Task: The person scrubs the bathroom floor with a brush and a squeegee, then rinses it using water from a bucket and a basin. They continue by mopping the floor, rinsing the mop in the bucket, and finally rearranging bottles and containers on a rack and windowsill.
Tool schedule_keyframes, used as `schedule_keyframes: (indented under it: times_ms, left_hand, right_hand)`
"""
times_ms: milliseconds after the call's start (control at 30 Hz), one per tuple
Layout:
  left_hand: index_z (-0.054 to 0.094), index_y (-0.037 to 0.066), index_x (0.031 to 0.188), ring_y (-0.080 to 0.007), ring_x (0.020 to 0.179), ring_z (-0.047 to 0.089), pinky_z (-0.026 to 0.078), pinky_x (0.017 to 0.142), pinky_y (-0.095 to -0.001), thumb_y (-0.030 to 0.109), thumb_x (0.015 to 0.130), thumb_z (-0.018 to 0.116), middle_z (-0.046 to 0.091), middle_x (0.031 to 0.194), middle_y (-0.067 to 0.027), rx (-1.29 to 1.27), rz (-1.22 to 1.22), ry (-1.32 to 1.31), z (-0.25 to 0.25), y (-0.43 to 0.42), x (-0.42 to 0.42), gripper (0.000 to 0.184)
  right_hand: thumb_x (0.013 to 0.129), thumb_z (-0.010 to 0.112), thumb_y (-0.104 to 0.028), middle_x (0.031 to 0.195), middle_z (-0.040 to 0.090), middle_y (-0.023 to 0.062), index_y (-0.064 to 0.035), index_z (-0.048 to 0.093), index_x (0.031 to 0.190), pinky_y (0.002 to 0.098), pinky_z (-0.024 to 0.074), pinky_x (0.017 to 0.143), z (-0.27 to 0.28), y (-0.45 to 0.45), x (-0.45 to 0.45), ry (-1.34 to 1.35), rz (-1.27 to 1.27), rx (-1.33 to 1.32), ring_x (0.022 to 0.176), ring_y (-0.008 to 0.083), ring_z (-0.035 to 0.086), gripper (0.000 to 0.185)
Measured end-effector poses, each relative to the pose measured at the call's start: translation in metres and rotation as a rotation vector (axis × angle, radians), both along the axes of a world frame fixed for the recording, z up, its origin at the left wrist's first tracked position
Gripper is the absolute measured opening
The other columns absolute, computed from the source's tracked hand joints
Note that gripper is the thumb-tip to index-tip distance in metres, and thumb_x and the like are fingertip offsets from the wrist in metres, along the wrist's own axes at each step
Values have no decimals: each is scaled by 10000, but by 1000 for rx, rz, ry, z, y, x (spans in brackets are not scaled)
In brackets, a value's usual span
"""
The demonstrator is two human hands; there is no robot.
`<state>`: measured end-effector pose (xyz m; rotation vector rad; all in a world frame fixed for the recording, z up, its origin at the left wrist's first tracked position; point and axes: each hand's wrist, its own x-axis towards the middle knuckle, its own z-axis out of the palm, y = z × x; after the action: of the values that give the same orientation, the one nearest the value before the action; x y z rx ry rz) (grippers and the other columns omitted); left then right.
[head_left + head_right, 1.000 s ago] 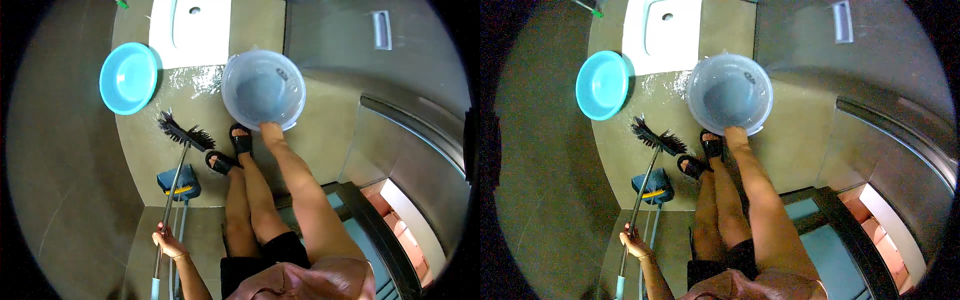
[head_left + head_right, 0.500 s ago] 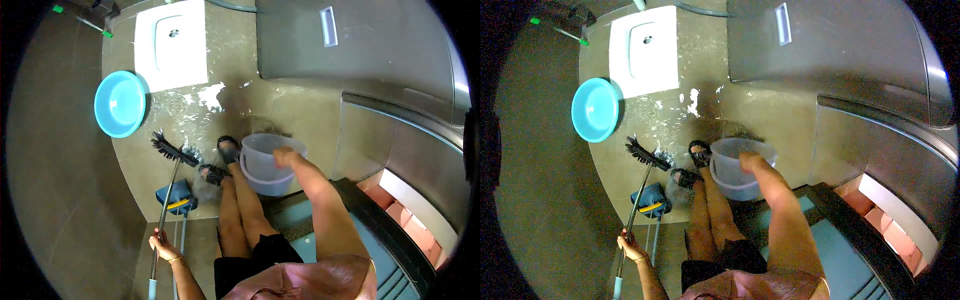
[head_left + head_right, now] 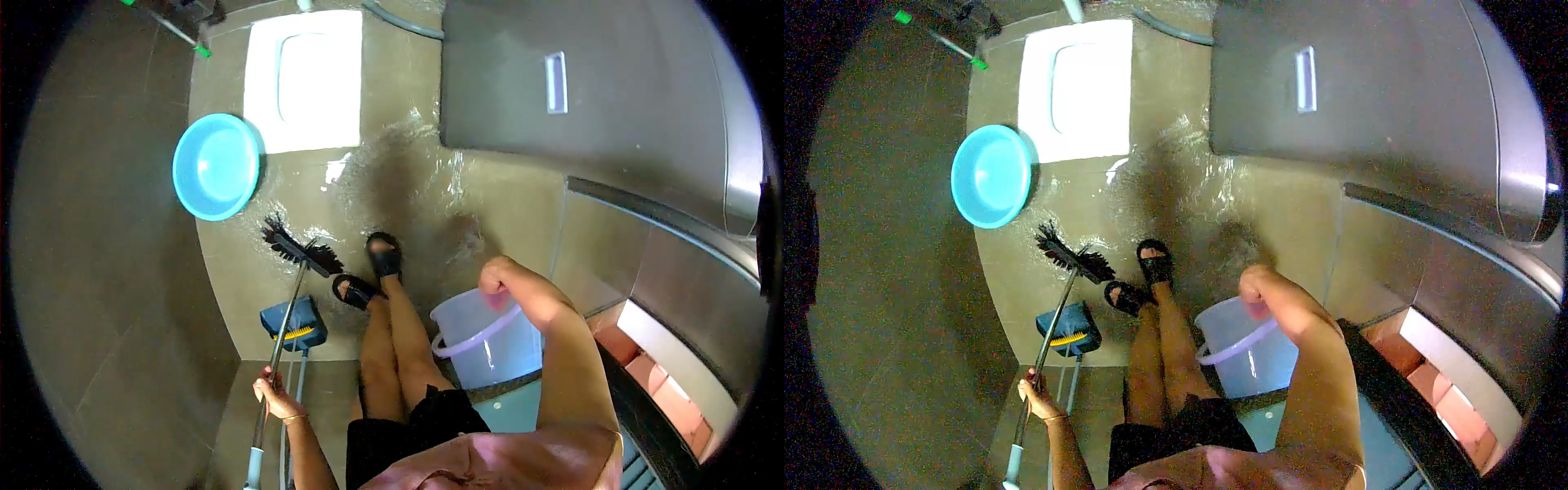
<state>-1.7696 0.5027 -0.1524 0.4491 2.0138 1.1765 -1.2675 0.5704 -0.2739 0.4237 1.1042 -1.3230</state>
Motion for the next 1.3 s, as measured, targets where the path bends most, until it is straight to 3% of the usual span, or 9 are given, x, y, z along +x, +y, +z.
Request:
schedule_keyframes:
  times_ms: [167,300,400,567,667,733,900,1033,1300]
  left_hand:
    - [446,68,810,-109,732,472,409,670,-245,280,842,486,553,926,-57,-9,40,-11,8,2,0,218]
    - [466,42,819,-110,712,465,401,657,-243,199,847,461,562,923,-82,67,-49,-42,2,-10,-16,160]
    - [463,16,784,-120,711,476,422,670,-250,136,847,432,559,917,-106,35,37,-24,12,-10,-17,139]
    - [453,14,773,-130,734,480,427,682,-256,130,855,416,545,927,-117,74,-28,-2,14,-22,-31,146]
    - [444,20,763,-143,761,478,420,703,-274,181,865,427,541,942,-117,42,-50,-22,12,-25,-37,191]
    - [446,18,786,-141,770,483,422,691,-263,180,866,430,542,952,-109,45,-30,-58,13,-29,-37,181]
    - [450,30,827,-111,788,487,417,698,-236,196,866,448,542,986,-95,80,-17,-177,5,-35,-48,170]
    - [458,51,804,-105,798,482,400,704,-232,202,861,459,541,989,-86,49,-60,-133,11,-29,-45,161]
    - [518,35,869,-126,891,489,396,757,-249,209,835,499,523,1026,-59,-39,-188,-116,23,-24,-44,179]
  right_hand:
    - [598,537,-83,837,617,100,-109,637,895,366,450,523,-56,-2,10,69,-163,338,686,220,584,314]
    - [695,537,-162,987,597,89,-103,622,946,369,458,757,41,74,-71,-211,-410,620,886,272,576,272]
    - [708,529,-160,936,606,98,-88,619,935,367,448,781,56,85,-109,-14,-348,723,883,272,575,255]
    - [712,570,-338,865,616,111,-145,632,884,379,432,750,50,64,-157,-111,-421,1061,855,270,579,266]
    - [664,539,-137,760,628,83,-119,633,717,369,464,640,67,41,-175,-21,-405,1255,736,250,613,109]
    - [671,537,-132,726,625,86,-130,623,766,362,466,640,52,11,-168,-28,-401,1240,710,233,615,128]
    - [700,527,-154,714,610,124,-103,586,755,401,459,633,63,-55,-149,-170,-803,1416,691,294,596,96]
    - [790,526,-295,714,593,129,-90,576,777,424,435,630,68,-93,-141,-326,-985,1387,689,324,567,211]
    - [719,520,-98,728,592,138,-116,566,865,434,442,660,87,-128,-154,-326,-1041,1394,708,332,565,154]
